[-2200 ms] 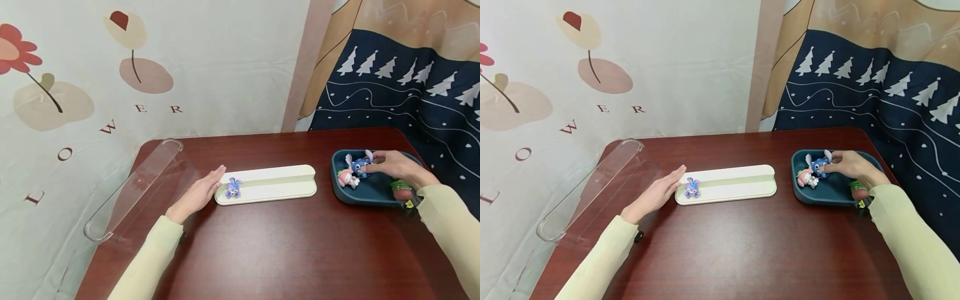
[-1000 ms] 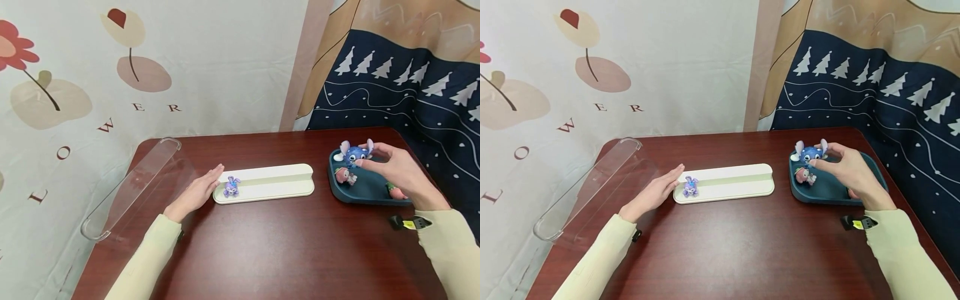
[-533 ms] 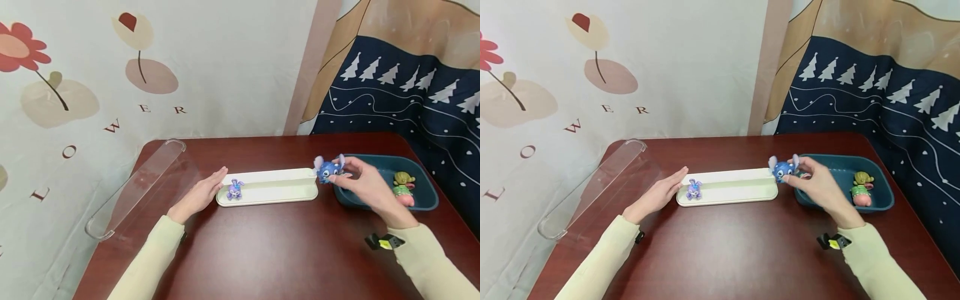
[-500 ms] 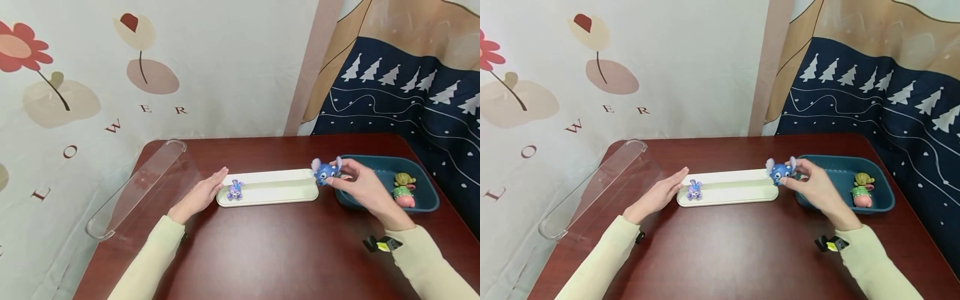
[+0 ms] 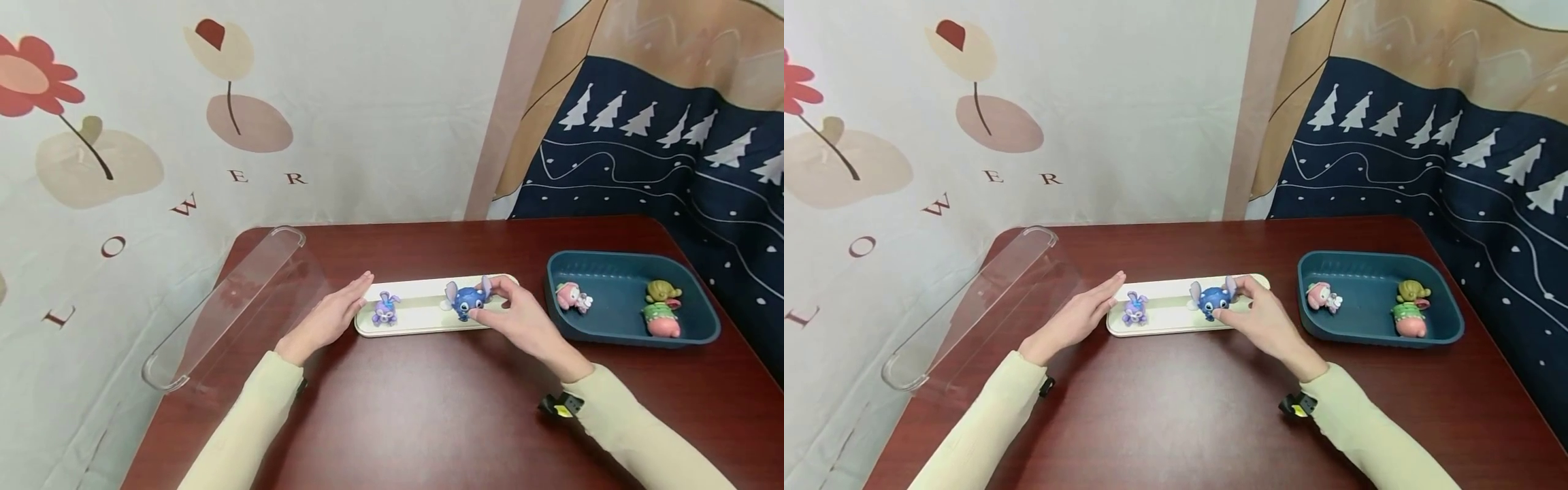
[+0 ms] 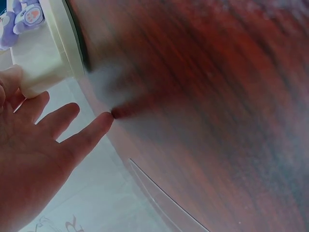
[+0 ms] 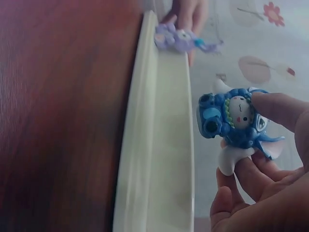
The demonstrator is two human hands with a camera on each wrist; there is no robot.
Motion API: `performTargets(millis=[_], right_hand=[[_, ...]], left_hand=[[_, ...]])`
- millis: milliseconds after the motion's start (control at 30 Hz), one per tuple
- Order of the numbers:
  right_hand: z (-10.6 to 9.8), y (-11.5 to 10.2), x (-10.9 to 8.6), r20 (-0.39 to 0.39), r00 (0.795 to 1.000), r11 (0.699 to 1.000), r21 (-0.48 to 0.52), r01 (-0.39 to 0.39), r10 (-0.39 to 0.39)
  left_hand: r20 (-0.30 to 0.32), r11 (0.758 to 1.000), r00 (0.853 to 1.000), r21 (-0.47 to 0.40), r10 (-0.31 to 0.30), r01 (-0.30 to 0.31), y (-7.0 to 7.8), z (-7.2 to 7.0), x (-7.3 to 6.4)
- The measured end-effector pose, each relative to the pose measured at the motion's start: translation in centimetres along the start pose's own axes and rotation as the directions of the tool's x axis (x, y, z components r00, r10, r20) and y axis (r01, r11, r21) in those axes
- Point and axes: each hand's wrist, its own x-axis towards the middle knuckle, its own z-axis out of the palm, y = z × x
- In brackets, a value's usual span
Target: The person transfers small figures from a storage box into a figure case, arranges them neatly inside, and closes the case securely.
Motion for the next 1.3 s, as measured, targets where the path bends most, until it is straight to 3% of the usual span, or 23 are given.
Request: performTargets(millis=[333, 467, 867, 1300], right_hand=[[3.8, -0.3, 0.8, 0.024, 0.996, 0.987, 0.138, 0.086, -0.090], [4.8, -0.6, 1.3, 0.019, 0.993, 0.983, 0.147, 0.110, -0.114], [6.6, -0.6, 2.4, 0.019, 0.995, 0.992, 0.078, 0.094, -0.096], [7.9, -0.6, 2.3, -0.018, 0.991, 0.986, -0.106, 0.129, -0.132]], left_hand=[[-0.002, 1.000, 1.000, 0.002, 0.002, -0.002, 0.0, 0.2, 0.1], [-0.007, 1.000, 1.000, 0.004, 0.006, -0.006, 0.0, 0.1, 0.1], [-0.008, 1.000, 1.000, 0.006, 0.006, -0.006, 0.1, 0.1, 0.0], [-0.020, 1.000, 0.999, 0.003, 0.025, -0.025, 0.1, 0.1, 0.0]])
